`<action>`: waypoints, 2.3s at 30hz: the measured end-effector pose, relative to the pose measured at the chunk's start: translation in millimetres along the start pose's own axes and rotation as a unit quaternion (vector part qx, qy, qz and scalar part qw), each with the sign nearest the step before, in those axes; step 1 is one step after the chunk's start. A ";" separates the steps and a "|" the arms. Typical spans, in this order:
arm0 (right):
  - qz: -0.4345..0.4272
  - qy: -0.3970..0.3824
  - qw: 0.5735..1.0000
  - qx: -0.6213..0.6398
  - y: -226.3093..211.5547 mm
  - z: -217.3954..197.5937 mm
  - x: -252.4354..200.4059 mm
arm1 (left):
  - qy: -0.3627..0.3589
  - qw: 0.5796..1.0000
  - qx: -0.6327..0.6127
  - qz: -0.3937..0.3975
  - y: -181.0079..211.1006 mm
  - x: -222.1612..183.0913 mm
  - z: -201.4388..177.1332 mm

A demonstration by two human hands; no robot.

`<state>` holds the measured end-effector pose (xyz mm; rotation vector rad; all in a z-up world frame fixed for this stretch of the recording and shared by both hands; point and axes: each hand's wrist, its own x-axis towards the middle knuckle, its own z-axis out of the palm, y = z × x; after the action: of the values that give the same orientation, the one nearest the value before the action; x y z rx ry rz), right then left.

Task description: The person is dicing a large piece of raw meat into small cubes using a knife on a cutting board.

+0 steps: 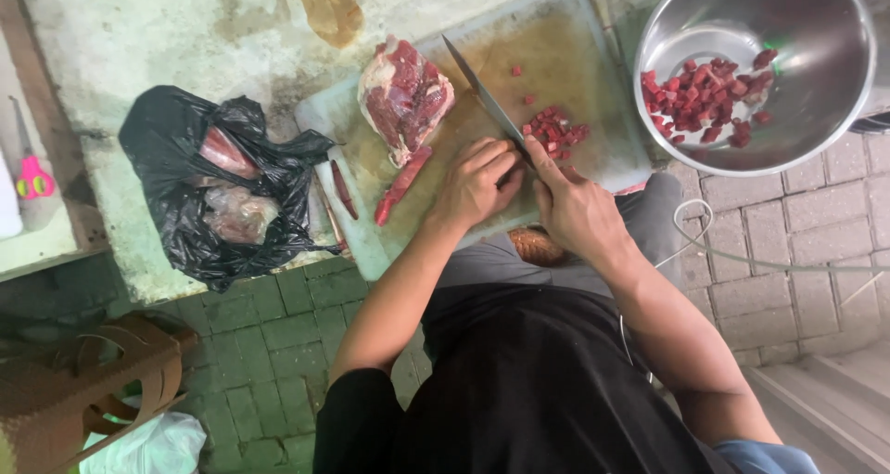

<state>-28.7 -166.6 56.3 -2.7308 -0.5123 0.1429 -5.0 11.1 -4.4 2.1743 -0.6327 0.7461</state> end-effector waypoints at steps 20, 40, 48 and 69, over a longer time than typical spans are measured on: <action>0.017 0.011 0.999 -0.043 1.0 -40.9 -61.4 | 0.042 0.998 0.039 -0.015 8.4 7.9 -2.6; -0.054 0.079 0.989 -0.113 1.5 -3.1 -28.7 | 0.012 1.000 0.017 -0.012 2.0 14.3 -4.8; 0.008 -0.007 1.000 0.007 16.0 -7.2 -8.5 | -0.039 0.998 0.038 0.013 12.6 9.7 -9.2; 0.005 0.141 0.987 -0.071 62.8 -19.5 -56.9 | -0.048 0.998 0.042 0.028 -2.4 23.6 36.8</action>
<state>-57.6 -248.6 53.5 -2.8258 -0.4423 -0.2860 24.6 -20.6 -10.1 2.2883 -0.7250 0.7129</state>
